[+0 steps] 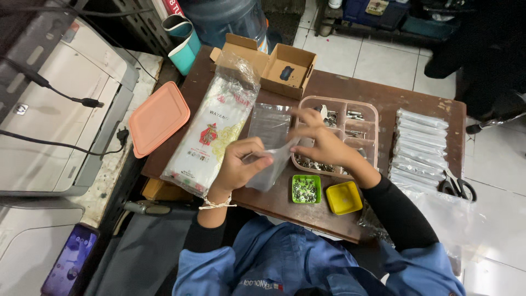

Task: The person sorts small metal hardware pieces from a compartmentalized tray into small plastic bags. They handle the items by hand, placing them into bags and arranging the filled bags on the table.

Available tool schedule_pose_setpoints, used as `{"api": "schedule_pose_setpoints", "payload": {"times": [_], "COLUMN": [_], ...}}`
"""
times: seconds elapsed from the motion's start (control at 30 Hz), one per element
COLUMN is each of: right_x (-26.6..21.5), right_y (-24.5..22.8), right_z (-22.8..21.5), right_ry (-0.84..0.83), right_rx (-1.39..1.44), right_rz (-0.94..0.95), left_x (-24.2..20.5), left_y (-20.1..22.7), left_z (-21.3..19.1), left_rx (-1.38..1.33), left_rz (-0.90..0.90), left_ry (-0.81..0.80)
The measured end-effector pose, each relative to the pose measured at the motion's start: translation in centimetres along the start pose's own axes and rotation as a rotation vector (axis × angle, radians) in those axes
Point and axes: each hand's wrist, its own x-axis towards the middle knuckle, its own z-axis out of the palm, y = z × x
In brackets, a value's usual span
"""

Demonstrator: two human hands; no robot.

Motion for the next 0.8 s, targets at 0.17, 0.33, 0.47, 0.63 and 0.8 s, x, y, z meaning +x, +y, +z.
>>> {"api": "schedule_pose_setpoints", "payload": {"times": [0.17, 0.33, 0.47, 0.63, 0.8], "right_x": [0.1, 0.7, 2.0, 2.9, 2.2], "right_y": [-1.8, -1.2, -2.9, -1.6, 1.9], "right_z": [-1.3, -0.3, 0.0, 1.6, 2.4], "right_ry": [-0.122, -0.054, 0.066, 0.071, 0.014], "right_rx": [0.102, 0.413, 0.515, 0.645, 0.482], "right_rz": [0.061, 0.415, 0.402, 0.361, 0.272], "left_x": [-1.3, -3.3, -5.7, -7.1, -7.7], "left_y": [-4.7, -6.7, -5.6, -8.8, -14.9], "left_z": [-3.7, -2.8, 3.1, 4.6, 5.4], "left_rx": [0.250, 0.325, -0.171, -1.065, -1.093], "left_rz": [-0.083, -0.230, -0.403, -0.709, -0.709], "left_ry": [0.237, 0.531, 0.701, 0.098, 0.390]}}
